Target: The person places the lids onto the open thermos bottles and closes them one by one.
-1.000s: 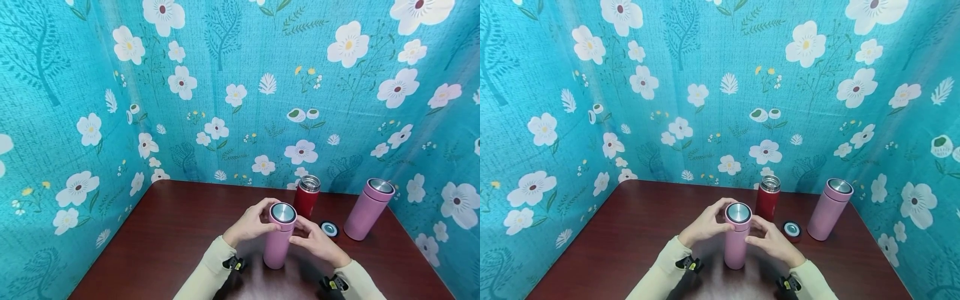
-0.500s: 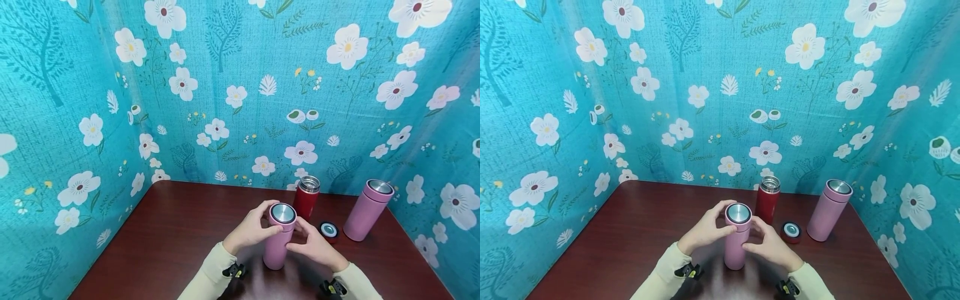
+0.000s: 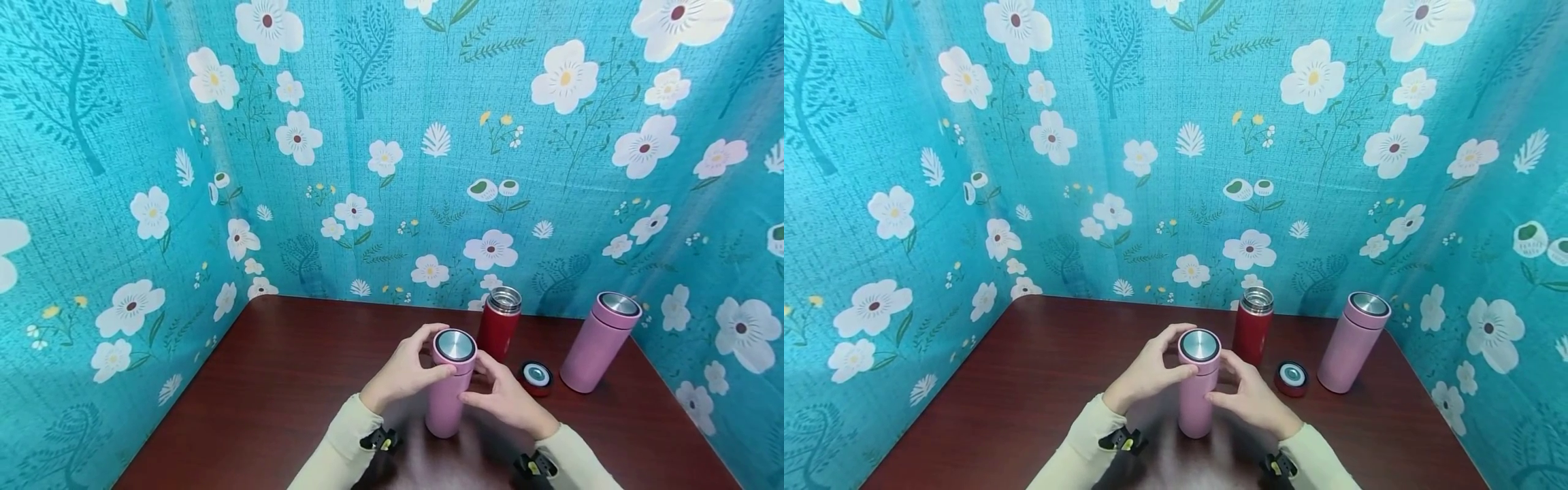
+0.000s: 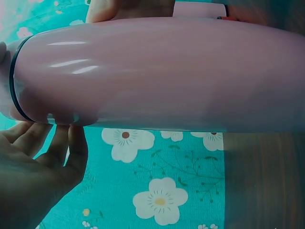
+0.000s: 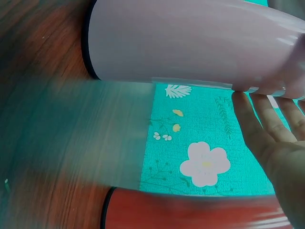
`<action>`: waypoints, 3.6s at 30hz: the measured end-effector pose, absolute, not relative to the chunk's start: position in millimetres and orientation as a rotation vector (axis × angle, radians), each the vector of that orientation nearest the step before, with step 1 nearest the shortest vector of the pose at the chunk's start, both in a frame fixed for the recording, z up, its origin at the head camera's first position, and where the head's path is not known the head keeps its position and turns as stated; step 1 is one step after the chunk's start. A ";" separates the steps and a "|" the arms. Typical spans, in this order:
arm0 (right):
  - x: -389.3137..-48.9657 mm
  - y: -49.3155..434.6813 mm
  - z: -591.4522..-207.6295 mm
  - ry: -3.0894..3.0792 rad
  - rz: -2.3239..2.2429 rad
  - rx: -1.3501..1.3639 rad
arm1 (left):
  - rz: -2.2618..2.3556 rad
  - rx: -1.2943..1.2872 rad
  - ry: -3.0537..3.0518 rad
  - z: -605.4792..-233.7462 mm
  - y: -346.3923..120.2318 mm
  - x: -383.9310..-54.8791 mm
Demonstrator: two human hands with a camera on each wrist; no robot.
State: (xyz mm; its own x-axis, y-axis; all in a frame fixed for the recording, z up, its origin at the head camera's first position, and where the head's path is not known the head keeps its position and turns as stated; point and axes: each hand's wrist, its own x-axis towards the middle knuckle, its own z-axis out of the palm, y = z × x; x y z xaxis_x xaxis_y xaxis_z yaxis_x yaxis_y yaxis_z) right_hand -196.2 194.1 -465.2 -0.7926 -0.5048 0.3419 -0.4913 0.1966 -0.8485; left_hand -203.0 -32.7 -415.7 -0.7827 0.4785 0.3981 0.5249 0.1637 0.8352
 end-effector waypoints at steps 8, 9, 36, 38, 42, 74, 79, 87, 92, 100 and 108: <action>-204.8 179.4 -461.6 2.409 -1.740 -0.992 | -1.793 -0.995 -2.350 -415.7 -42.5 -216.1; -206.6 177.2 -461.5 2.410 -1.745 -0.991 | -1.806 -0.994 -2.348 -415.3 -44.6 -218.2; -282.3 99.9 -453.6 2.400 -1.790 -0.901 | -2.085 -0.911 -2.241 -402.7 -121.3 -290.2; -286.5 95.9 -455.3 2.381 -1.810 -0.879 | -2.101 -0.876 -2.245 -403.1 -124.1 -293.7; -294.1 87.8 -456.0 2.350 -1.816 -0.858 | -2.089 -0.820 -2.270 -404.5 -130.9 -299.8; -311.5 53.4 -458.1 2.390 -1.825 -0.711 | -2.080 -0.743 -2.236 -392.1 -145.2 -297.6; -311.4 52.2 -458.9 2.420 -1.789 -0.688 | -2.116 -0.750 -2.206 -394.2 -145.2 -297.4; -311.2 50.9 -461.1 2.498 -1.726 -0.708 | -2.123 -0.756 -2.222 -396.2 -146.7 -293.6; -305.3 54.0 -458.5 2.573 -1.658 -0.692 | -2.087 -0.706 -2.237 -394.0 -145.1 -288.2; -288.3 80.1 -448.4 2.719 -1.491 -0.643 | -1.848 -0.487 -2.199 -383.4 -140.9 -267.9; -257.5 116.9 -432.1 2.752 -1.164 -0.832 | -1.647 -0.359 -2.090 -370.3 -130.4 -235.6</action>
